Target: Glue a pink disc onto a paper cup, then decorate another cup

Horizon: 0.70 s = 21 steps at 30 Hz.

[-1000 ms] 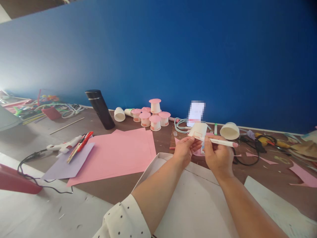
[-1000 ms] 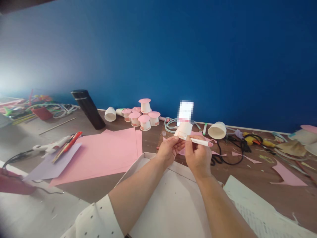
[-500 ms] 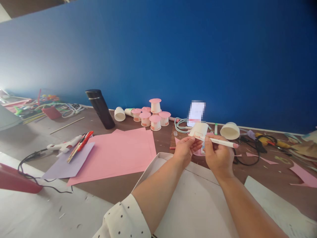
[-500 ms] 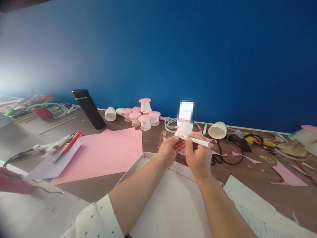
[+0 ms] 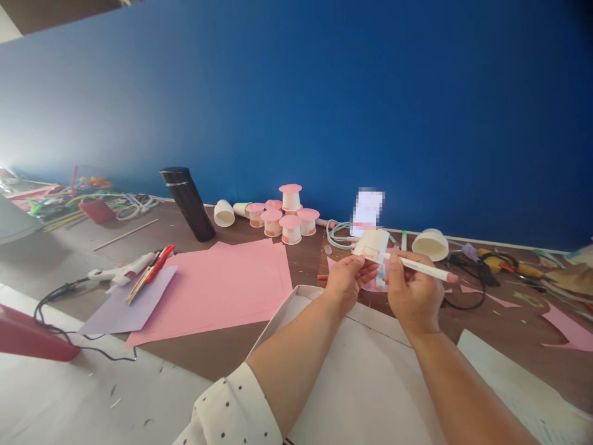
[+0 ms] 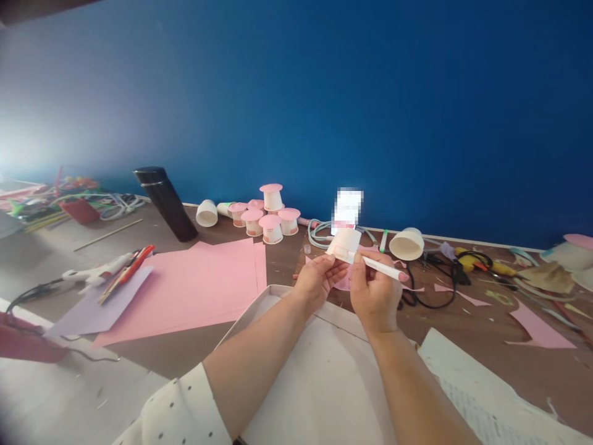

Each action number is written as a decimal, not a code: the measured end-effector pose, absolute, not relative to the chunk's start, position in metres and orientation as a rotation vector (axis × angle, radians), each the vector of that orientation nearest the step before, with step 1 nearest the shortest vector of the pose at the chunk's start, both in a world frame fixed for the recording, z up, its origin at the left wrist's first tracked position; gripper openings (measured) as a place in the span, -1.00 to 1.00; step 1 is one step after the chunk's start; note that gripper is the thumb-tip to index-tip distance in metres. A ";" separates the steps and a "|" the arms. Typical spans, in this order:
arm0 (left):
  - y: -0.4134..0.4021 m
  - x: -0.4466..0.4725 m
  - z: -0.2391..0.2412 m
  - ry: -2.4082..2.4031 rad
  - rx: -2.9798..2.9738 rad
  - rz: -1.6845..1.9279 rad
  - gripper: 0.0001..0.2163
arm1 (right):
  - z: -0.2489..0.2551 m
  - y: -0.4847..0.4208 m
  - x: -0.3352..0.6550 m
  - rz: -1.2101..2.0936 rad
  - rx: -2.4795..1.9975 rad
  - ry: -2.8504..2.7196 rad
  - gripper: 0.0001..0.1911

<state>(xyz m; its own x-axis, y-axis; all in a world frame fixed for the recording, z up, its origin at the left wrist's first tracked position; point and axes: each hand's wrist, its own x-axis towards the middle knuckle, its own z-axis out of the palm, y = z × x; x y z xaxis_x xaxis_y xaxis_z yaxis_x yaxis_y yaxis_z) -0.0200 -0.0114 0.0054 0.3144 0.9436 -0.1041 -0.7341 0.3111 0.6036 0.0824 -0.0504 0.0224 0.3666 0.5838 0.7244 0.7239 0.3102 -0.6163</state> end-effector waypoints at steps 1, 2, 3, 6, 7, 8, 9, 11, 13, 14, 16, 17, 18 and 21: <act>-0.011 -0.020 0.005 0.488 0.500 1.167 -0.94 | 0.022 -0.050 0.082 -0.141 -1.366 -1.312 -0.73; -0.011 -0.020 0.005 0.486 0.500 1.167 -0.93 | 0.022 -0.050 0.083 -0.143 -1.368 -1.316 -0.73; -0.011 -0.020 0.004 0.485 0.500 1.167 -0.93 | 0.022 -0.050 0.083 -0.145 -1.368 -1.318 -0.74; -0.011 -0.019 0.004 0.485 0.496 1.166 -0.93 | 0.020 -0.049 0.083 -0.138 -1.356 -1.314 -0.75; -0.011 -0.019 0.004 0.488 0.494 1.165 -0.93 | 0.019 -0.049 0.083 -0.131 -1.353 -1.311 -0.76; -0.011 -0.019 0.004 0.493 0.492 1.164 -0.92 | 0.018 -0.049 0.083 -0.122 -1.351 -1.307 -0.77; -0.010 -0.019 0.004 0.498 0.490 1.162 -0.92 | 0.018 -0.049 0.082 -0.111 -1.352 -1.300 -0.77; -0.010 -0.019 0.003 0.505 0.489 1.162 -0.92 | 0.017 -0.049 0.081 -0.083 -1.353 -1.284 -0.77; -0.009 -0.018 0.001 0.501 0.492 1.167 -0.90 | 0.017 -0.049 0.080 -0.060 -1.353 -1.265 -0.78; -0.008 -0.018 0.000 0.494 0.495 1.169 -0.89 | 0.017 -0.049 0.080 -0.053 -1.353 -1.257 -0.78; -0.008 -0.018 0.000 0.484 0.495 1.173 -0.87 | 0.017 -0.049 0.080 -0.044 -1.351 -1.250 -0.79; -0.008 -0.018 0.000 0.481 0.494 1.173 -0.87 | 0.016 -0.049 0.080 -0.044 -1.348 -1.250 -0.79; -0.009 -0.019 0.000 0.479 0.493 1.172 -0.87 | 0.016 -0.049 0.080 -0.046 -1.344 -1.251 -0.79; -0.009 -0.019 0.000 0.478 0.497 1.168 -0.88 | 0.013 -0.047 0.081 -0.047 -1.326 -1.259 -0.79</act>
<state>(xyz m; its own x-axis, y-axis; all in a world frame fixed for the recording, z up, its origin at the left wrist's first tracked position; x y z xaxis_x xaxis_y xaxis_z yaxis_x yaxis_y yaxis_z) -0.0188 -0.0093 0.0004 0.3185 0.9431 -0.0960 -0.7397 0.3106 0.5970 0.0812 -0.0472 0.0128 0.4044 0.6017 0.6888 0.6512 0.3395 -0.6788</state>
